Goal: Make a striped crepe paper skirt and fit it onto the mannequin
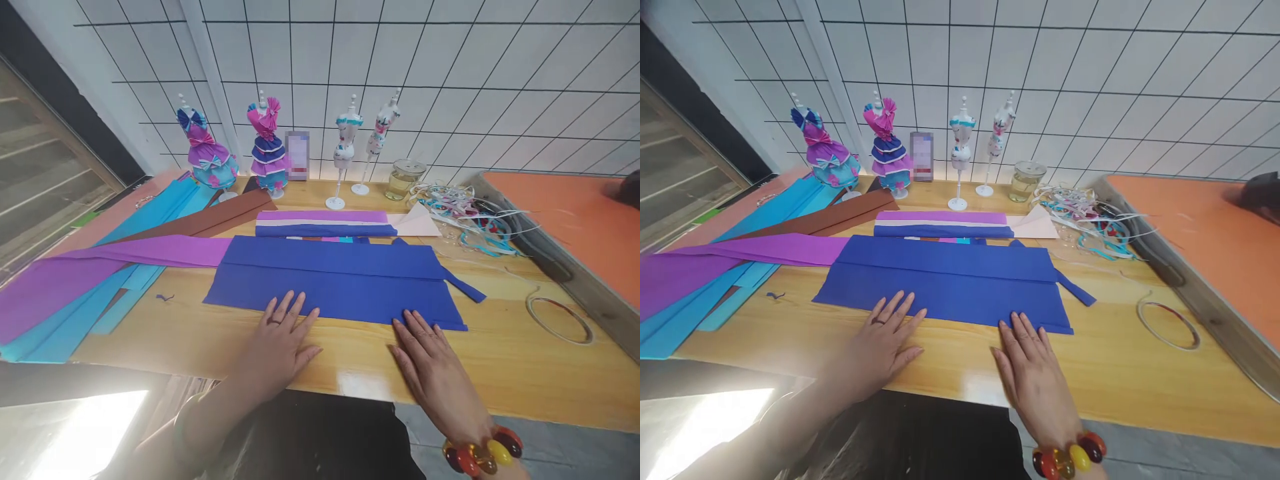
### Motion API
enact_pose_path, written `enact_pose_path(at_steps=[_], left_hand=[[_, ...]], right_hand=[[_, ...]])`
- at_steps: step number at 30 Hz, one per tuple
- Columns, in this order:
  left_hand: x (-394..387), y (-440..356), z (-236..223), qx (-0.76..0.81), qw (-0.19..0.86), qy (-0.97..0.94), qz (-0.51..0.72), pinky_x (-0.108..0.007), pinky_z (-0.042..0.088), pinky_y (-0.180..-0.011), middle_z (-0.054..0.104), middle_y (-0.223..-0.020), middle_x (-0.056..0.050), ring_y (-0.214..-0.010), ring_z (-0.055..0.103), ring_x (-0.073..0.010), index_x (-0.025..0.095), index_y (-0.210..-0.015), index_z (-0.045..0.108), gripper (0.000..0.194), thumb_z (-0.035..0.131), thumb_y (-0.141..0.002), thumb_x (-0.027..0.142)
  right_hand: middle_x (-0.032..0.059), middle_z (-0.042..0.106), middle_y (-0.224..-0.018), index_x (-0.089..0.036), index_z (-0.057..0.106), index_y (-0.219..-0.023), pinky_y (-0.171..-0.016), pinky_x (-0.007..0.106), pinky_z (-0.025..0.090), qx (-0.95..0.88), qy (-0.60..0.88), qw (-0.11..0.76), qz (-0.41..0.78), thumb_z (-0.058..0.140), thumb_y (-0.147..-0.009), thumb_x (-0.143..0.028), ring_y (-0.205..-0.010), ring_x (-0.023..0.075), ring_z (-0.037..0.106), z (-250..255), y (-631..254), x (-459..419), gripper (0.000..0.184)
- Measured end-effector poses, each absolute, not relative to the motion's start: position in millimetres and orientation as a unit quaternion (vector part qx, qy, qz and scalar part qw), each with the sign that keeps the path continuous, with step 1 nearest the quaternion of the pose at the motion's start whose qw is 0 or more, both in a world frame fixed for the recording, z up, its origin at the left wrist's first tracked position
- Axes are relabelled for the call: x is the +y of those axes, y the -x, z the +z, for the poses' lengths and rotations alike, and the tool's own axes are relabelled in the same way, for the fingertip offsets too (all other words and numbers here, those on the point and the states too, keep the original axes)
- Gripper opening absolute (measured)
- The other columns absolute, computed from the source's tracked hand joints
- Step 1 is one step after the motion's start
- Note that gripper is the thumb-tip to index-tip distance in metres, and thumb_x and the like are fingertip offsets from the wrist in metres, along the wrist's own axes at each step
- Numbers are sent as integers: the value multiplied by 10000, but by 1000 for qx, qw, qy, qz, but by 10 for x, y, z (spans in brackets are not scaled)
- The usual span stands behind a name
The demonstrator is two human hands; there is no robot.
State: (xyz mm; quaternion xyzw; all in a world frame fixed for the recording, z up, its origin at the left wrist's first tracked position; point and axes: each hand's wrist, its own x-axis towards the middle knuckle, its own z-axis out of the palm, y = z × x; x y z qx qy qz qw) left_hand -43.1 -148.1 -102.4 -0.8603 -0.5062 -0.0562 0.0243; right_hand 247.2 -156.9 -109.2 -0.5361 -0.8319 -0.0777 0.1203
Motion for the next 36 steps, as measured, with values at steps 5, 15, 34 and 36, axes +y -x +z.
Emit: enact_pose_path(at_steps=[5,15,34,36], left_hand=[[-1474,428,-1030,-504,26,862,-49,-534,237,-1063,274,-1480,-96,-1366,216,-302,278,-1395,313,557,302,-899,531],[-1455,442,-1092,-501,40,862,-67,-513,226,-1060,299,-1470,-91,-1358,235,-302,288,-1388,328,554,329,-891,533],[-1458,672,-1092,-491,35,869,-58,-517,252,-1047,321,-1461,-84,-1355,232,-318,316,-1364,373,538,368,-875,543],[-1456,667,-1091,-490,41,869,-59,-516,266,-1038,334,-1454,-91,-1348,250,-321,311,-1356,388,531,374,-876,535]], right_hand=[[190,524,-1300,-102,562,-1214,-963,540,370,-814,560,104,-115,353,-918,-379,-1285,327,369,-1161,-2834,-1564,456],[187,512,-1295,-131,557,-1211,-929,530,407,-772,609,109,-146,374,-908,-373,-1254,326,404,-1253,-3388,-1535,428],[159,461,-1350,-134,645,-1102,-992,461,415,-810,551,190,-60,458,-897,-300,-1247,307,420,-1140,-3341,-1607,323],[165,475,-1337,-127,649,-1104,-993,472,411,-814,548,184,-65,463,-896,-303,-1246,313,419,-1133,-3397,-1619,330]])
